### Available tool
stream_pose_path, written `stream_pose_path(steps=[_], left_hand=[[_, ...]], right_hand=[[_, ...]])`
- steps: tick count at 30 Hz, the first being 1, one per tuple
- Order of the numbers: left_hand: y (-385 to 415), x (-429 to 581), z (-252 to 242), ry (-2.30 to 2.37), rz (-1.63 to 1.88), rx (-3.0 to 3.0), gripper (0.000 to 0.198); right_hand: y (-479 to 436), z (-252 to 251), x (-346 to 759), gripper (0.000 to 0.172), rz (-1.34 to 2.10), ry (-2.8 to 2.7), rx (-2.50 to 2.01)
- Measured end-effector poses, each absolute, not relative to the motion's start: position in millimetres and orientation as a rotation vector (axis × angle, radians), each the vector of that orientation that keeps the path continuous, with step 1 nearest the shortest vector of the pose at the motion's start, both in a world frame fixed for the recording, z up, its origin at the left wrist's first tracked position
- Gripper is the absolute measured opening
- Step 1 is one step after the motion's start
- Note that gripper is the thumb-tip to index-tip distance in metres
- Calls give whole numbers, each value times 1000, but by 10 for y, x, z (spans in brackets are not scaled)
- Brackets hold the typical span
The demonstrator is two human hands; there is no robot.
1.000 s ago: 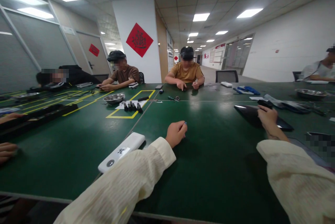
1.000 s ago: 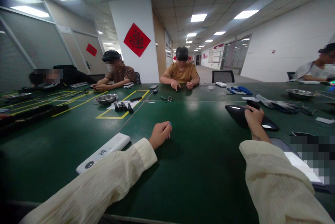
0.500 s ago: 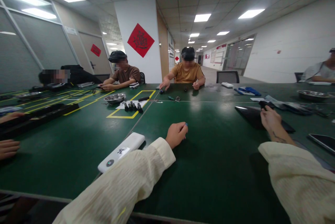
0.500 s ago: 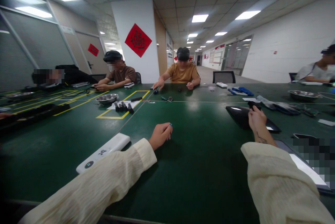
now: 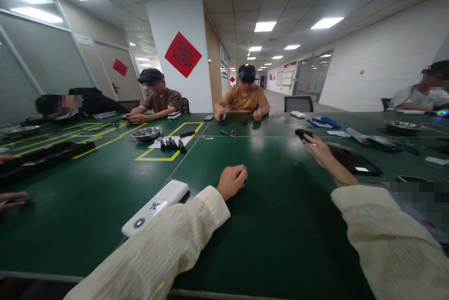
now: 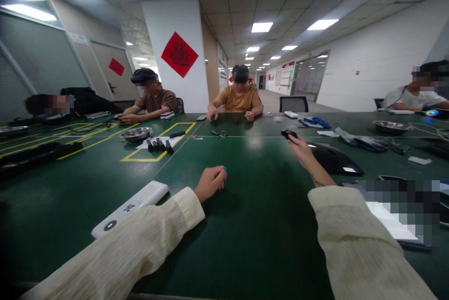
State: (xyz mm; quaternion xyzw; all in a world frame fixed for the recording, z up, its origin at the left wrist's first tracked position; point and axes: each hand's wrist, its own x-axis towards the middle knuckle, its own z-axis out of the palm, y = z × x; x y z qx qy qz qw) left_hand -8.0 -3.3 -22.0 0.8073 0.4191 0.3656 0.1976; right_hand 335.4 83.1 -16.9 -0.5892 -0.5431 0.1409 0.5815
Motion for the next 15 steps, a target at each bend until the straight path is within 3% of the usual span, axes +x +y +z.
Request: stream_pose_path(steps=[3, 8, 15], left_hand=[[-30, -86, -214, 1192, 1014, 2300, 33], [-61, -83, -174, 1241, 928, 2541, 33], [-150, -12, -207, 881, 623, 3102, 22]], right_hand=[[855, -194, 2812, 39, 811, -1329, -1122], [613, -235, 1956, 39, 1199, -1492, -906], [235, -265, 1355, 29, 1105, -1997, -738]])
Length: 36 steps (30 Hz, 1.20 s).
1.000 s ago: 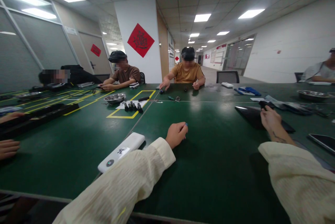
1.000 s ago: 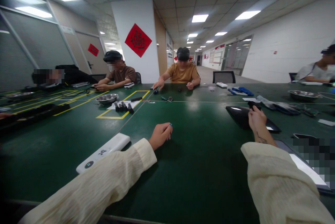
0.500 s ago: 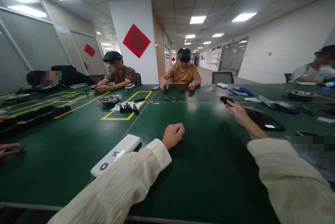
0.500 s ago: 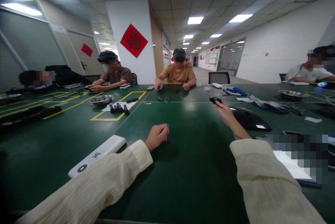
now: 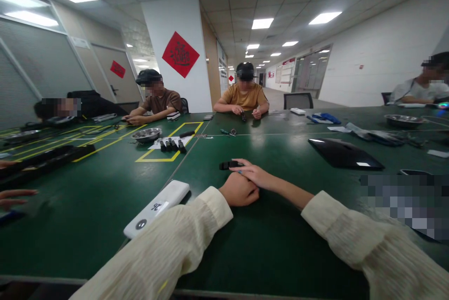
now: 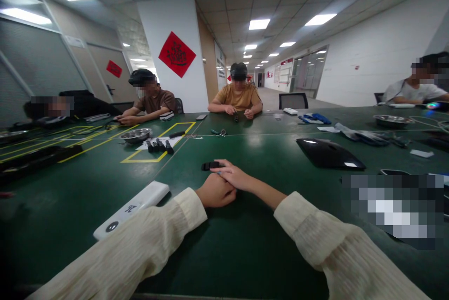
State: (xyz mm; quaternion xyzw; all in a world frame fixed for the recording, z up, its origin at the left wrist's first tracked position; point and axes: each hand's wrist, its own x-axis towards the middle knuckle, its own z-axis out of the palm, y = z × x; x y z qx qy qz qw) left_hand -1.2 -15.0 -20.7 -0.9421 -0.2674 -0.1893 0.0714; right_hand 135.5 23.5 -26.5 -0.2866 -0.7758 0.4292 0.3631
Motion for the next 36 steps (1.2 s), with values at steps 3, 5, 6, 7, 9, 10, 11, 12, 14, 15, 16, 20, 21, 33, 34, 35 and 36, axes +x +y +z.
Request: stream_pose_path(steps=[3, 5, 6, 7, 9, 10, 11, 12, 14, 15, 16, 20, 21, 33, 34, 35, 36], left_hand=[[-180, 10, -205, -705, -532, -2776, 26], [-193, 14, -192, -691, -536, -2810, 26], [-196, 14, -186, -694, -544, -2841, 26], [-198, 13, -180, -703, -554, -2871, 26], [-200, 10, -170, -733, -577, -2914, 25], [-199, 8, -167, -753, -587, -2922, 25], [-198, 6, -164, -778, -596, -2921, 25], [-197, 4, -162, -807, -603, -2912, 25], [-193, 1, -161, -875, -631, -2887, 26], [-190, 0, -162, -914, -655, -2878, 26], [-188, 0, -164, -953, -682, -2874, 25], [-187, 6, -167, -1056, -732, -2888, 22], [-188, 9, -165, -1057, -725, -2897, 22], [-182, 3, -158, -948, -616, -2834, 27], [-184, 3, -159, -942, -617, -2827, 27], [-186, 3, -159, -930, -617, -2819, 27], [-187, 3, -158, -914, -616, -2813, 27]], right_hand=[[225, -218, 1377, 29, 1159, -2057, -727], [274, -193, 1457, 28, 1162, -2028, -762], [313, -190, 1509, 29, 1137, -1980, -815], [360, -193, 1567, 31, 1090, -1908, -891], [469, -214, 1702, 35, 925, -1718, -1079], [526, -227, 1780, 36, 815, -1635, -1162], [580, -240, 1867, 36, 690, -1574, -1234], [628, -249, 1965, 35, 545, -1554, -1297], [697, -257, 2193, 37, 231, -1544, -1444], [716, -256, 2323, 43, 98, -1554, -1533], [727, -255, 2463, 50, -26, -1573, -1631], [704, -267, 3103, 65, -354, -1503, -2001], [690, -275, 3271, 67, -403, -1473, -2061], [617, -320, 4102, 98, -54, -1287, -2435], [617, -320, 4107, 100, -61, -1288, -2439], [617, -321, 4113, 100, -59, -1281, -2445], [618, -323, 4122, 100, -56, -1277, -2451]])
